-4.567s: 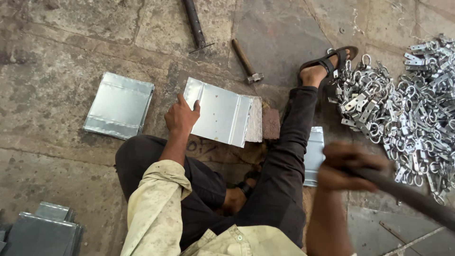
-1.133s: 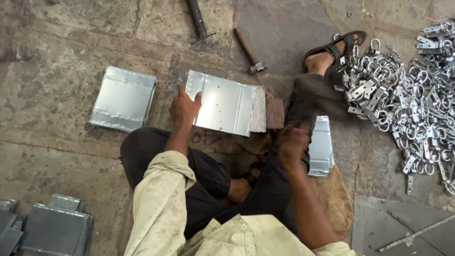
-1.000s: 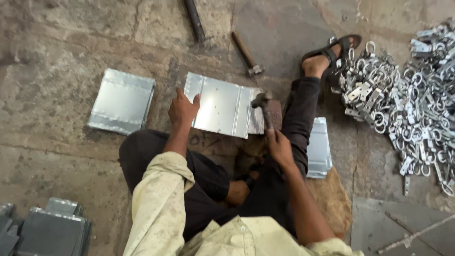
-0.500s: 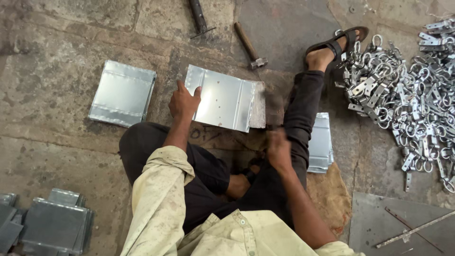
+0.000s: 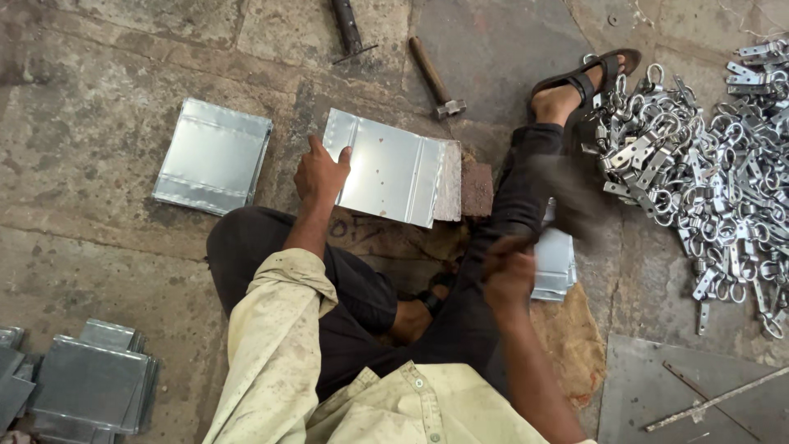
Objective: The person shapes metal sheets by holding them against a brick and striking them with a hammer to create folds.
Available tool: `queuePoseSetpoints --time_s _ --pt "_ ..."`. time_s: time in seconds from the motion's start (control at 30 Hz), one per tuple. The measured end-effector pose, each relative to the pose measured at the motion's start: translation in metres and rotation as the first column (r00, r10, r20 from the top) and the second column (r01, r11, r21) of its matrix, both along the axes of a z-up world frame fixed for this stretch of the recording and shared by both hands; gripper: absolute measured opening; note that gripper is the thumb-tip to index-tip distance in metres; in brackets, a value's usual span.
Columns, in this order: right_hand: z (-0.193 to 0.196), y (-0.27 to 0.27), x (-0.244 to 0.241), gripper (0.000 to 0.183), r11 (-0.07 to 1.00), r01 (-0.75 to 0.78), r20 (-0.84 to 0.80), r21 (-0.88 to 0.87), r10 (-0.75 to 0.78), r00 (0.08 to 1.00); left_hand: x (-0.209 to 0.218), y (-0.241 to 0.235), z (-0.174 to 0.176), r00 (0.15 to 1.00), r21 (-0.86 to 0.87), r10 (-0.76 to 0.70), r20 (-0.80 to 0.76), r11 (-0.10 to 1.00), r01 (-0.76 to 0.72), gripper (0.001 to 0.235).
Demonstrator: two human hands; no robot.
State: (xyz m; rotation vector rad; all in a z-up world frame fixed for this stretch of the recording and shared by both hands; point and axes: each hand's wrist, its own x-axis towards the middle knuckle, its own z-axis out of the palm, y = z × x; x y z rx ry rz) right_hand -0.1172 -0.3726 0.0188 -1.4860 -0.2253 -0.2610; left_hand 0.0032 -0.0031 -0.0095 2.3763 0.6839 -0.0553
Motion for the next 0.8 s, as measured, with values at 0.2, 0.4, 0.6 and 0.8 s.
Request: queuePoseSetpoints --time_s 0.2,0.4,0.6,0.8 --pt "-0.014 -0.002 0.031 0.038 0.697 -0.079 -0.342 -0.713 -0.247 0.907 0.006 0.002 -0.006 1.000 -0.014 -0.006 -0.022 1.000 0.006 0.078" --pt "0.106 -0.011 -0.006 0.046 0.996 0.009 -0.221 0.093 0.012 0.975 0.001 0.000 -0.003 0.999 0.017 0.013 -0.030 1.000 -0.013 0.071" --pt "0.002 0.007 -0.013 0.040 0.967 0.010 0.029 -0.254 -0.003 1.000 0.001 0.000 0.005 0.999 0.016 0.004 -0.038 1.000 -0.004 0.076" --pt "0.038 0.010 0.010 0.041 0.722 -0.134 -0.457 -0.678 -0.272 0.847 0.004 0.001 0.000 0.999 0.011 0.031 0.042 0.999 -0.032 0.082"
